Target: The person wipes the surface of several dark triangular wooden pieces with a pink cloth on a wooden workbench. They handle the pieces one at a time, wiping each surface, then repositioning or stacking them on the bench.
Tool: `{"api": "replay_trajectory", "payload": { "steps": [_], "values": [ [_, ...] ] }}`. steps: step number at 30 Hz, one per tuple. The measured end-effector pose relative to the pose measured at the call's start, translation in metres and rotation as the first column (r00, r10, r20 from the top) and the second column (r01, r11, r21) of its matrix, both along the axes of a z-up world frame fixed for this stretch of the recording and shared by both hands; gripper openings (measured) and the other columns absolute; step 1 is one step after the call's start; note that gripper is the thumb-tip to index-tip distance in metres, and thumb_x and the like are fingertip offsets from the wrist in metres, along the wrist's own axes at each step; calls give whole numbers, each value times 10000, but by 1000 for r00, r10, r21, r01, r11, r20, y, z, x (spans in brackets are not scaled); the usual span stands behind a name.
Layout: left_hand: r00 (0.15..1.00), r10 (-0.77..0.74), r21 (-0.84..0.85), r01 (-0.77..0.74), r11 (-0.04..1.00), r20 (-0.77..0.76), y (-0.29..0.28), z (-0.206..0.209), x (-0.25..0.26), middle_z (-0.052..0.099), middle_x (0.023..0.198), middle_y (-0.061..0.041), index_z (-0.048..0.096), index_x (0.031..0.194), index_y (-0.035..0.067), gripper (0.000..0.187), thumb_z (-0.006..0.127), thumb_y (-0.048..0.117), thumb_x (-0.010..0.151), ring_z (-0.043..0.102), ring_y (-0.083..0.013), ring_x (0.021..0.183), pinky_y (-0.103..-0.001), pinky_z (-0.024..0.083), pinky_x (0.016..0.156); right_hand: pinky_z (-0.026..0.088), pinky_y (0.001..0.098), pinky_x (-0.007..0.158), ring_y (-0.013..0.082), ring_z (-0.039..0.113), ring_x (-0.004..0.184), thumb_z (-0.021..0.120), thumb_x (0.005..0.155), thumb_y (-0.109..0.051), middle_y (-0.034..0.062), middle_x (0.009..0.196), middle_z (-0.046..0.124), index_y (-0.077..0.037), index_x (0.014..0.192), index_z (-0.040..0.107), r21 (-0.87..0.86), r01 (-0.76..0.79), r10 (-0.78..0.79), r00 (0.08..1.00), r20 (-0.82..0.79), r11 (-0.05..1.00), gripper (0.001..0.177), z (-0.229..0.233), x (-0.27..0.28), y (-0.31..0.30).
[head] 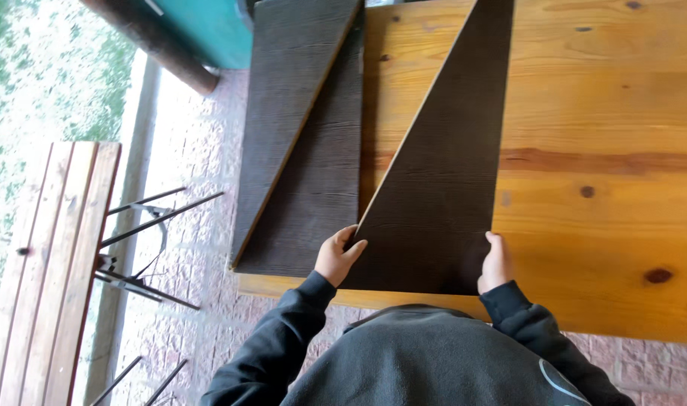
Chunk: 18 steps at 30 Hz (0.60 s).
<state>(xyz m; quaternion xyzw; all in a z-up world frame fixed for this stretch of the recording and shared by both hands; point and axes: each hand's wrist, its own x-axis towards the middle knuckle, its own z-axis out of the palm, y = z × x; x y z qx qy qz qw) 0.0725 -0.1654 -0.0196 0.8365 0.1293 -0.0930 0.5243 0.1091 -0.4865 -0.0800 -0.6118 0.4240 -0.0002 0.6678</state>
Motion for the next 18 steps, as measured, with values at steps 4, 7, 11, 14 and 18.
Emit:
{"api": "replay_trajectory", "payload": {
  "steps": [4,7,11,14,18],
  "values": [
    [997,76,-59,-76,995,-3,58,-30,-18,773,1076,-169,687,1287,45,461,769,258,886,716,-289,1082,-425,572,898,306,509,1170,378,416,1400,679,955,-366,234,1416,513,1,1321,606,-70,-166,163,986,-44,984,524,-15,4,46],
    [993,113,-59,-115,992,-28,96,-27,-25,771,1078,-179,685,1293,31,456,755,251,900,714,-289,1083,-430,570,900,331,470,1151,345,448,1384,667,956,-391,205,1404,548,-32,1308,627,-67,-219,211,972,-102,974,503,-39,7,76],
    [987,135,-14,-137,991,-82,138,-33,-34,775,1083,-163,682,1305,38,468,739,294,917,718,-299,1078,-423,573,902,376,407,1130,295,495,1359,654,965,-422,158,1398,585,-65,1337,632,-55,-261,248,953,-177,964,516,-40,10,107],
    [981,166,-21,-169,985,-97,159,-43,-46,777,1061,-170,685,1304,30,481,742,308,916,727,-292,1054,-416,579,884,379,393,1127,280,498,1362,660,943,-429,134,1389,604,-71,1324,639,-58,-274,259,946,-195,960,523,-45,7,124],
    [977,191,-70,-198,978,-100,171,-46,-49,778,1056,-166,681,1314,34,494,752,313,912,731,-255,1044,-403,575,879,378,418,1113,279,511,1329,654,956,-419,147,1354,614,-84,1317,645,-69,-316,298,935,-193,946,492,-79,4,130]
  ]
}}
